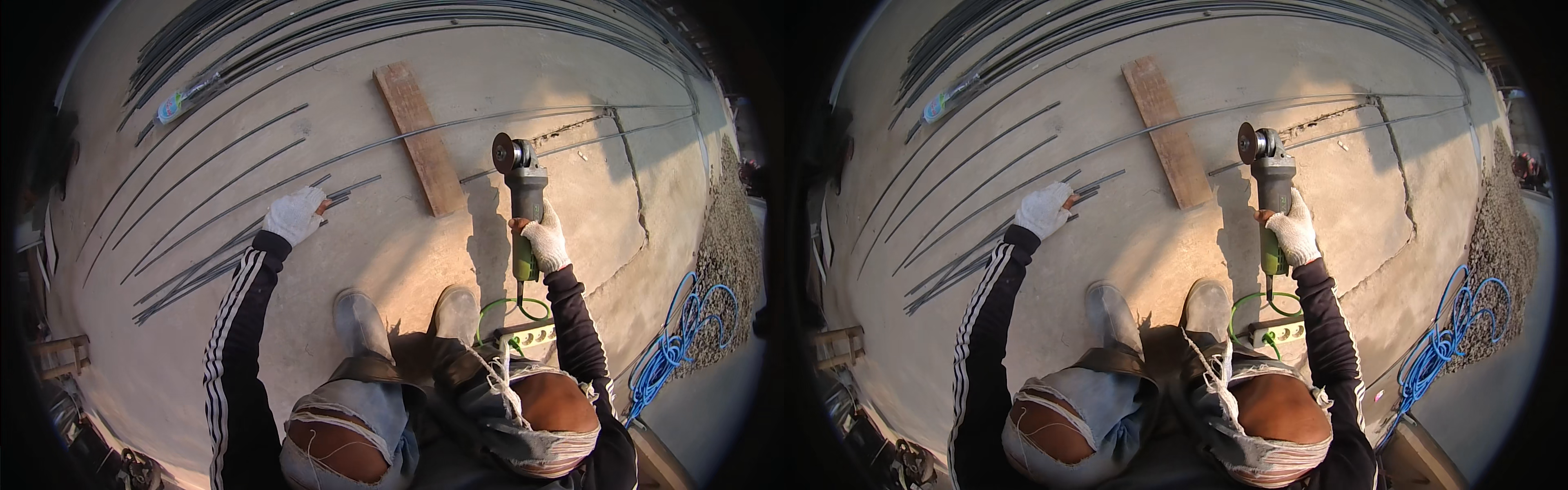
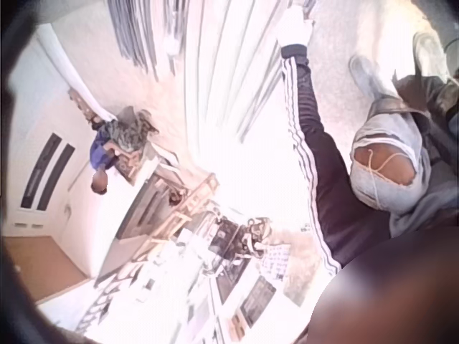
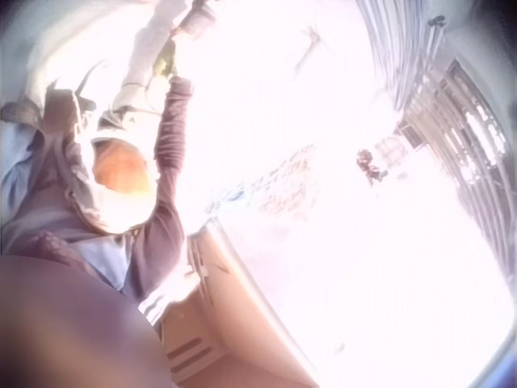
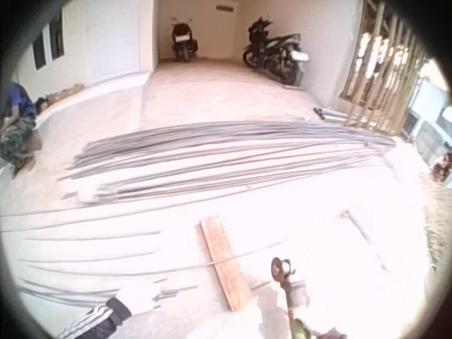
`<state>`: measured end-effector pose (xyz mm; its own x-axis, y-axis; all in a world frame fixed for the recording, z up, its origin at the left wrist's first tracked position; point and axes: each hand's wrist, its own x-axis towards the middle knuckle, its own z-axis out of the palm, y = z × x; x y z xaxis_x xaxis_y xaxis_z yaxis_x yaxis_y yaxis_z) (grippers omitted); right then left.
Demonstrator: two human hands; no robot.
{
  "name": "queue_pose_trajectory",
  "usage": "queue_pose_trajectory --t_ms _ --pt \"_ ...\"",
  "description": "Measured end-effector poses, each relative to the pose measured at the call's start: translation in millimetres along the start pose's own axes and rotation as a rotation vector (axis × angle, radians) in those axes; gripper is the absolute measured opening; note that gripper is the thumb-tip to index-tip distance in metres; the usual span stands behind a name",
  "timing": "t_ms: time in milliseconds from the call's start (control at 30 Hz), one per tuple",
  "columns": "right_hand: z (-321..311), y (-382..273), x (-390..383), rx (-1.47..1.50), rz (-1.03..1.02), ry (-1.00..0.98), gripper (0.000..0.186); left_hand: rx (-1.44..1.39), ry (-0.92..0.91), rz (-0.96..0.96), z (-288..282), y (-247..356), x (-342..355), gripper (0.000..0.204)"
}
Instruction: The person uses an angle grinder to cut several metal rods placed on a wooden plank. After each cut, the person sets the cut pieces aside and picks up another rod to repeat the process.
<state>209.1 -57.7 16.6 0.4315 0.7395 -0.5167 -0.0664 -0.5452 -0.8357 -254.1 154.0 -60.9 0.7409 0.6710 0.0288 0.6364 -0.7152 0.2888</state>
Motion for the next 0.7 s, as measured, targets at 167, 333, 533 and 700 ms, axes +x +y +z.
queue_pose_trajectory --t_ms 167,333,533,700 --pt "9.9 -21.2 6.3 -0.138 -0.035 0.011 0.053 0.136 0.152 0.045 -43.3 -11.6 -14.5 0.022" --pt "31.6 -42.6 29.7 -0.196 -0.088 -0.042 0.059 0.038 0.350 0.008 -12.9 18.1 62.3 0.023" --pt "51.7 -54.9 57.0 -0.357 -0.063 -0.066 0.064 -0.043 0.191 -0.096 13.5 17.9 85.8 0.017" --pt "54.3 -50.1 73.4 -0.265 -0.099 -0.120 0.045 -0.076 0.197 -0.097 14.6 14.7 83.3 0.017"
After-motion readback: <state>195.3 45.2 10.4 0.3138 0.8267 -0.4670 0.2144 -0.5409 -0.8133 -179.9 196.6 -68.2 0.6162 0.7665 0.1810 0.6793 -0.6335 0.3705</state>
